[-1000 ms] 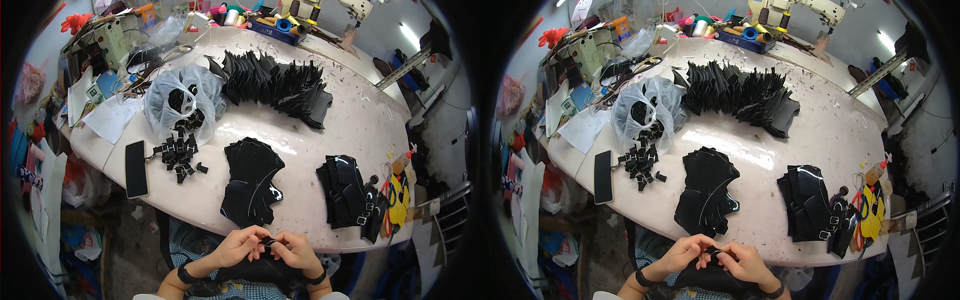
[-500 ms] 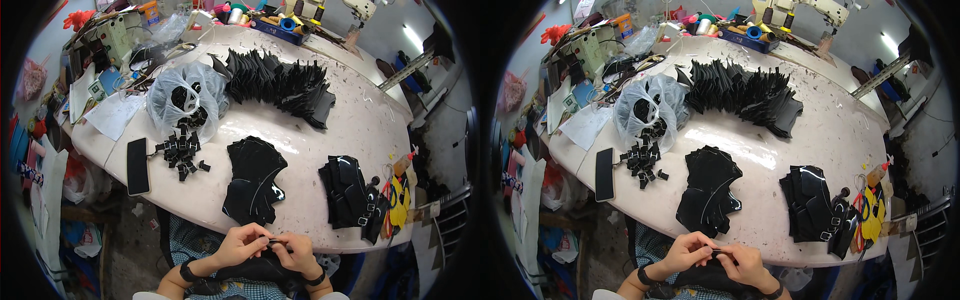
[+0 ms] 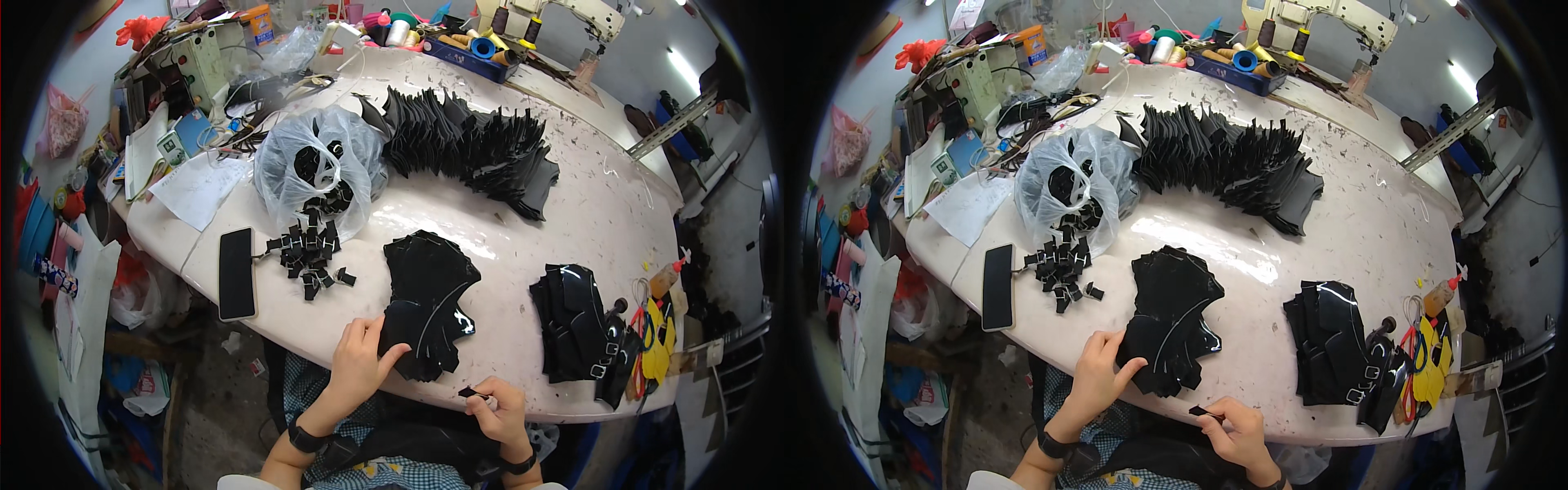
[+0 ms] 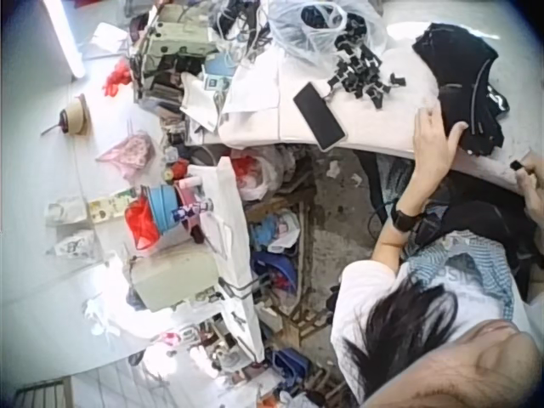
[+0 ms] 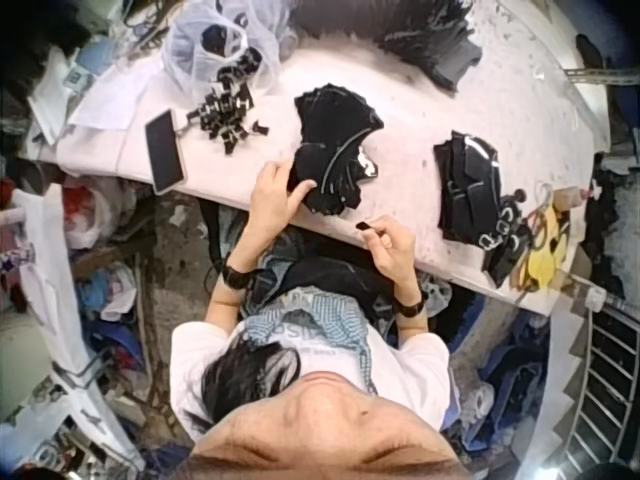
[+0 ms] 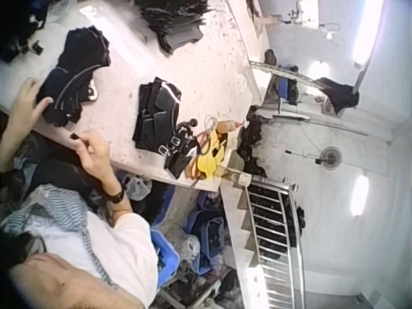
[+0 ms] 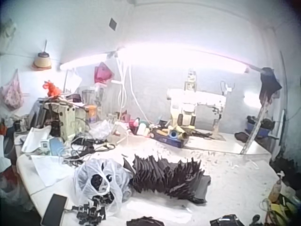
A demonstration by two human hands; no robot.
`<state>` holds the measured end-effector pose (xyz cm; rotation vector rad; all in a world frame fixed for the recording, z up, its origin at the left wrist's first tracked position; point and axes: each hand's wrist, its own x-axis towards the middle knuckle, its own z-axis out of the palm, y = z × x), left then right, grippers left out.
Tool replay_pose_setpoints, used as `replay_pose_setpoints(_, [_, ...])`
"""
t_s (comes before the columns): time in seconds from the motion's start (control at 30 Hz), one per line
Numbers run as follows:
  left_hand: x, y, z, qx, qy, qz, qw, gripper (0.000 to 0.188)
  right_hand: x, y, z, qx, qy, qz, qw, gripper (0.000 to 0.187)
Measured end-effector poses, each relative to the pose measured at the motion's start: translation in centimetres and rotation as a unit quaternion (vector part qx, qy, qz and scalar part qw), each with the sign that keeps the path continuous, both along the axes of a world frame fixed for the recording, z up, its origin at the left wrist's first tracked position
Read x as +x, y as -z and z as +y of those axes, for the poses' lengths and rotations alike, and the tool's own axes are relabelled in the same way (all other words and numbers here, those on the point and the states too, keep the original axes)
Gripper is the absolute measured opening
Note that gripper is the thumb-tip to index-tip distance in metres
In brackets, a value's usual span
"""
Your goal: Attaching small plastic buckles or clips to black shoe upper components.
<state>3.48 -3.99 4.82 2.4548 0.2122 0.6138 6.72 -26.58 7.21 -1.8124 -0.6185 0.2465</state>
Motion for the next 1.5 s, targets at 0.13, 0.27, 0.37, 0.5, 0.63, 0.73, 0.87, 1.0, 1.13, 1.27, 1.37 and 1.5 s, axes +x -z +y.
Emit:
replay_pose_setpoints(0.13, [-0.5,0.5,-0.8,0.046,-0.032,-0.008,0.998,0.038,-0.1,0.4,0.1,-0.021,-0.005,-0.013,1.0,0.007])
replay_pose_setpoints(0.27, [-0.5,0.0,-2.0,-0.027,0.03,-0.086,0.995,0.023,0.0,0.6,0.4,-0.017,-0.011,-0.032,0.999,0.007])
replay_pose_setpoints(0.37, [-0.7,-0.7,-2.3,-0.216,0.051,-0.062,0.973,0.019,0.1,0.2,0.6,-0.019,-0.012,-0.038,0.999,0.009])
replay_pose_setpoints(0.5, [-1.8,-1.6,-2.1,-0.561,0.061,0.073,0.823,0.03,0.0,-1.2,0.6,-0.004,-0.052,-0.047,0.998,0.01])
replay_pose_setpoints(0.63, [-1.7,-1.5,-3.3,-0.647,0.154,0.095,0.741,0.043,-0.2,-2.3,1.0,0.012,-0.091,-0.08,0.993,0.01])
replay_pose_setpoints(0.73, [-1.7,-1.3,-3.7,-0.664,0.185,0.129,0.713,0.04,-0.2,-2.1,1.7,-0.02,-0.039,-0.041,0.998,0.009])
replay_pose_setpoints(0.87, [-1.9,-1.3,-3.5,-0.651,0.18,0.19,0.712,0.029,0.0,-1.5,1.8,-0.028,-0.025,-0.026,0.999,0.008])
replay_pose_setpoints(1.0, [-2.2,-1.7,-3.5,-0.663,0.19,0.167,0.704,0.025,0.0,-1.3,1.5,-0.029,-0.015,-0.021,0.999,0.008])
replay_pose_setpoints(1.13, [-2.1,-2.1,-3.6,-0.644,0.177,0.171,0.724,0.024,0.1,-1.2,1.5,-0.043,-0.01,-0.02,0.999,0.009])
replay_pose_setpoints(1.27, [-2.1,-2.0,-3.7,-0.617,0.168,0.167,0.751,0.022,0.1,-0.8,1.7,-0.041,-0.004,0.01,0.999,0.009])
replay_pose_setpoints(1.37, [-2.1,-1.9,-4.1,-0.6,0.143,0.167,0.769,0.026,0.2,-0.6,1.7,-0.047,-0.001,0.01,0.999,0.01])
replay_pose_setpoints(1.5, [-2.2,-1.8,-4.7,-0.553,0.127,0.104,0.817,0.025,0.3,-0.7,1.8,-0.045,-0.005,0.009,0.999,0.011])
